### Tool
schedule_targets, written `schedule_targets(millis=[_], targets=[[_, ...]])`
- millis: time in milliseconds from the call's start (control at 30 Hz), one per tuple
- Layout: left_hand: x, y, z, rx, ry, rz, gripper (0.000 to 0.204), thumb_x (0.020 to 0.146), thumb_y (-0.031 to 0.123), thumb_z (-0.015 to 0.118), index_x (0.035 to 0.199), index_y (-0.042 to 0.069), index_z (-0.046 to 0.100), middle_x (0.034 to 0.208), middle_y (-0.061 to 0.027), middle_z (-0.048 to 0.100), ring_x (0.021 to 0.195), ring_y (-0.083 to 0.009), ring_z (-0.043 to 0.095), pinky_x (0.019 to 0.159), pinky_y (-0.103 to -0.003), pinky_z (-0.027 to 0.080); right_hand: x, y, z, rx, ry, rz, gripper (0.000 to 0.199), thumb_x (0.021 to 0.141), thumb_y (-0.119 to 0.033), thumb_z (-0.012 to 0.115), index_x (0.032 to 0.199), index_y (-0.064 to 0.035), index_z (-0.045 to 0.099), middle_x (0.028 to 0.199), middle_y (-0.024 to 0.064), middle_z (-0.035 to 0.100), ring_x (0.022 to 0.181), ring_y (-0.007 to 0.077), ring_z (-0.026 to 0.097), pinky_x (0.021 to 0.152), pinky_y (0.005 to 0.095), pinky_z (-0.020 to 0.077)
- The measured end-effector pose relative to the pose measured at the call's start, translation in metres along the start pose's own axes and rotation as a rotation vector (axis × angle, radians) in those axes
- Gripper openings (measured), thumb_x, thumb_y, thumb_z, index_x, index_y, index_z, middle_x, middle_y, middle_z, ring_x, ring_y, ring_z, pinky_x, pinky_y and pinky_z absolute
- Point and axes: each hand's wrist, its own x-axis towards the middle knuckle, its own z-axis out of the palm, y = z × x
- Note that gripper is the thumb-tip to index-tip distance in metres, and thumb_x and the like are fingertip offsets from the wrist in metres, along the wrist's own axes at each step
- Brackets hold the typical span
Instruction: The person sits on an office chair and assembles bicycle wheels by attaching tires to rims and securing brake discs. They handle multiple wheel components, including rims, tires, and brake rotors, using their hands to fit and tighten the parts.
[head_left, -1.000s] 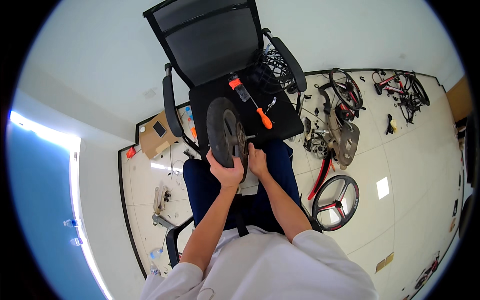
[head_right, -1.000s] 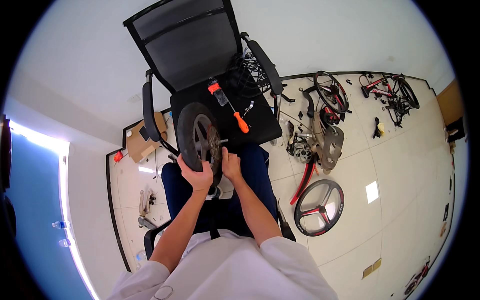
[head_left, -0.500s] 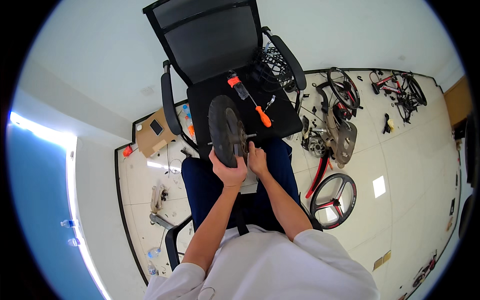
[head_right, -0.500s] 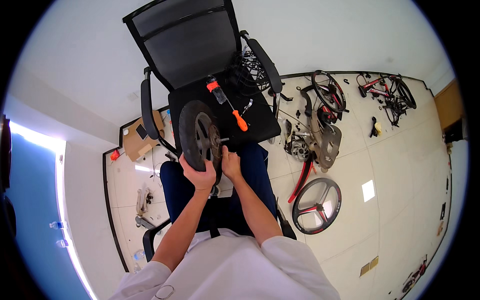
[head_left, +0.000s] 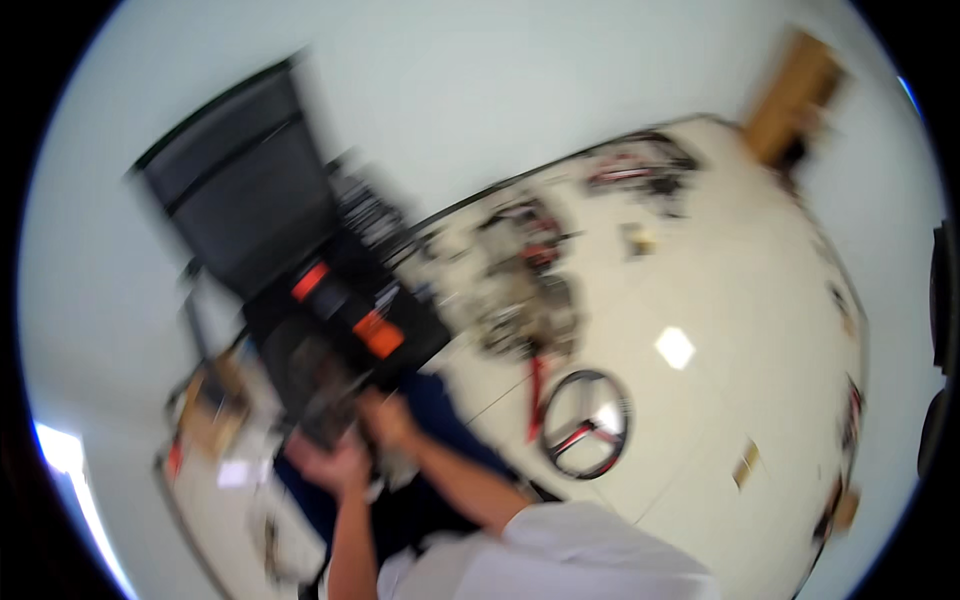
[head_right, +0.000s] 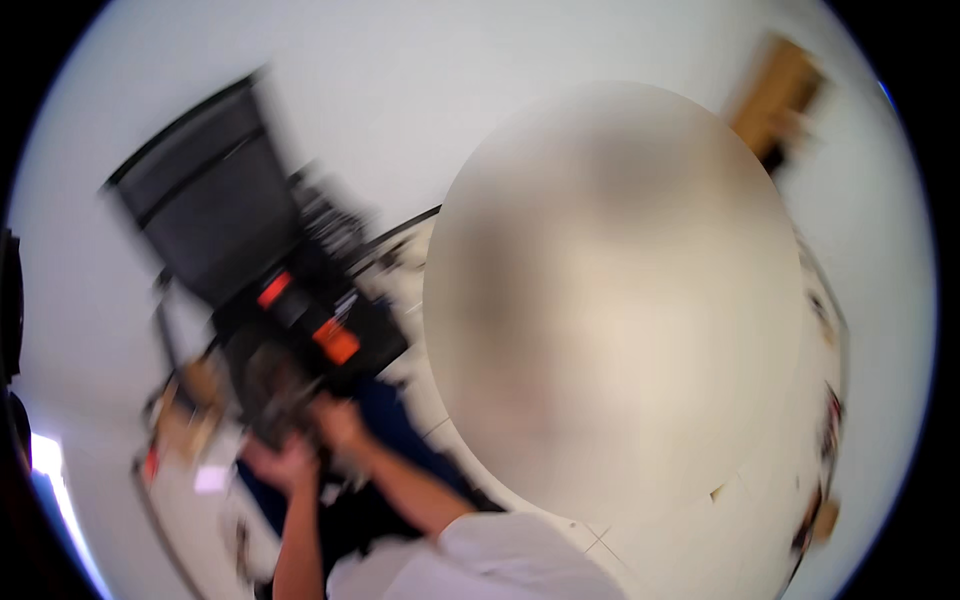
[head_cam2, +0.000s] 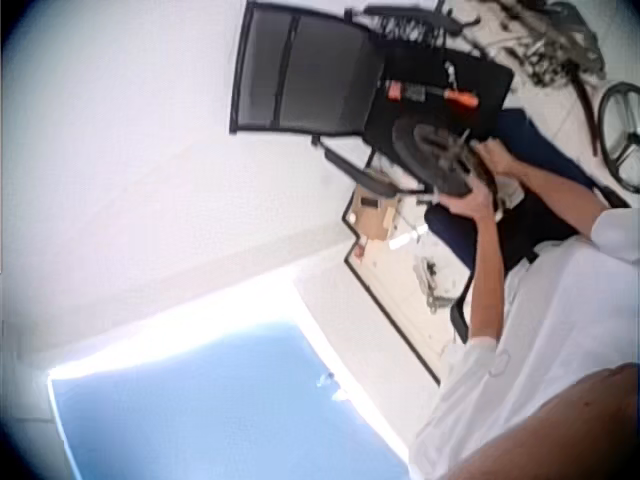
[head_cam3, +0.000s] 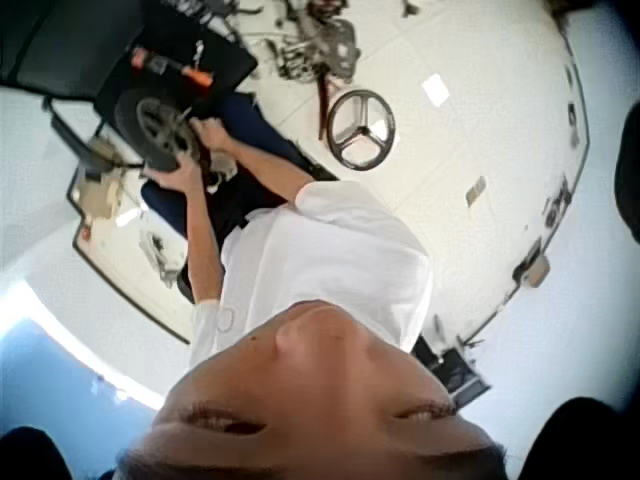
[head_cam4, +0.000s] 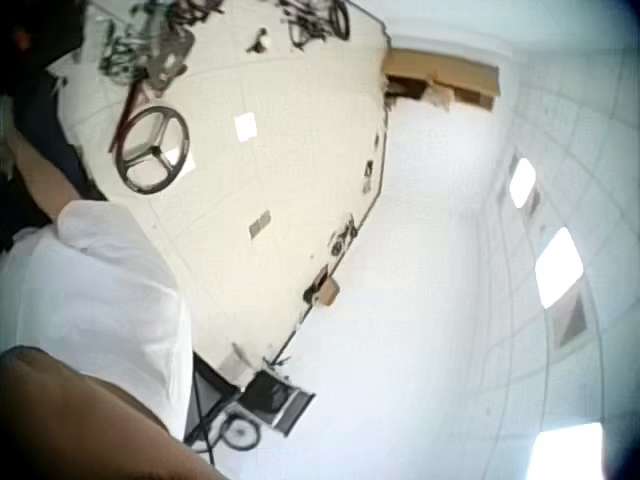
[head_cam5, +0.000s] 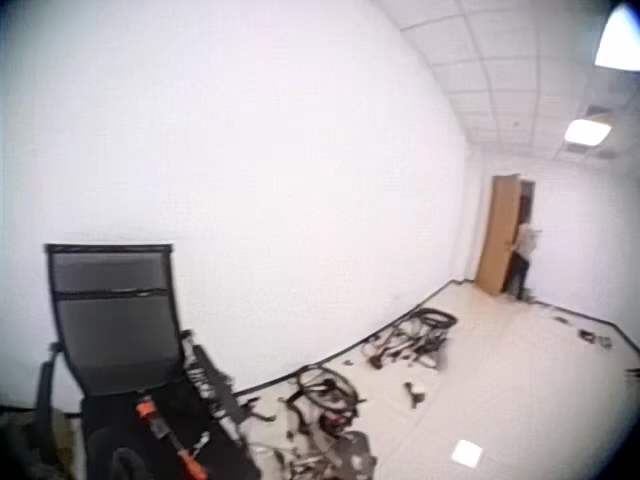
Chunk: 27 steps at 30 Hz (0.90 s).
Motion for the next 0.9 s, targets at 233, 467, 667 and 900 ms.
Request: schedule_targets(millis=[233,467,667,900], targets=[[-0.008,-0.075,-0.047,-0.053,-0.004,-0.343,0.084,0.078,0.03,0.074,0.137,-0.011,0.032,0.129,-0.0298,0.047,0.116,-0.04,0.05,0.1,-0.046,0.041,-0.001,-0.052,-0.005,0.903,-0.155,0.277,0.039,0.1,-0.033,0.046,0.095,-0.0011,0.067,0.071,0.0239,0.06,0.066,0.0385,0.062,0.057,0.0462,0.0466],[-0.004,-0.063,-0.045,-0.026,-0.039,-0.353,0.096,0.073,0.042,0.079,0.134,-0.016,0.033,0.126,-0.0356,0.046,0.113,-0.0448,0.05,0.096,-0.054,0.042,0.002,-0.049,0.004,0.874,0.069,0.267,0.052,0.097,-0.037,0.052,0.071,0.0055,0.064,0.062,0.0256,0.057,0.062,0.0401,0.061,0.054,0.0447,0.046],[-0.003,-0.062,-0.044,-0.045,-0.083,-0.31,0.094,0.074,0.042,0.077,0.133,-0.015,0.032,0.125,-0.0347,0.047,0.112,-0.0447,0.051,0.093,-0.052,0.045,-0.004,-0.053,0.001,0.962,0.037,0.378,0.053,0.097,-0.039,0.052,0.072,0.0054,0.065,0.066,0.0261,0.058,0.064,0.0405,0.062,0.055,0.0455,0.0472],[0.0,-0.064,-0.03,-0.247,-0.027,-0.381,0.078,0.07,0.012,0.074,0.136,-0.007,0.037,0.132,-0.0205,0.046,0.122,-0.0305,0.046,0.109,-0.041,0.031,0.008,-0.035,0.02,0.378,-0.191,0.039,0.026,0.093,-0.023,0.052,0.107,-0.0046,0.064,0.106,0.0216,0.064,0.101,0.0362,0.062,0.079,0.0447,0.0513]])
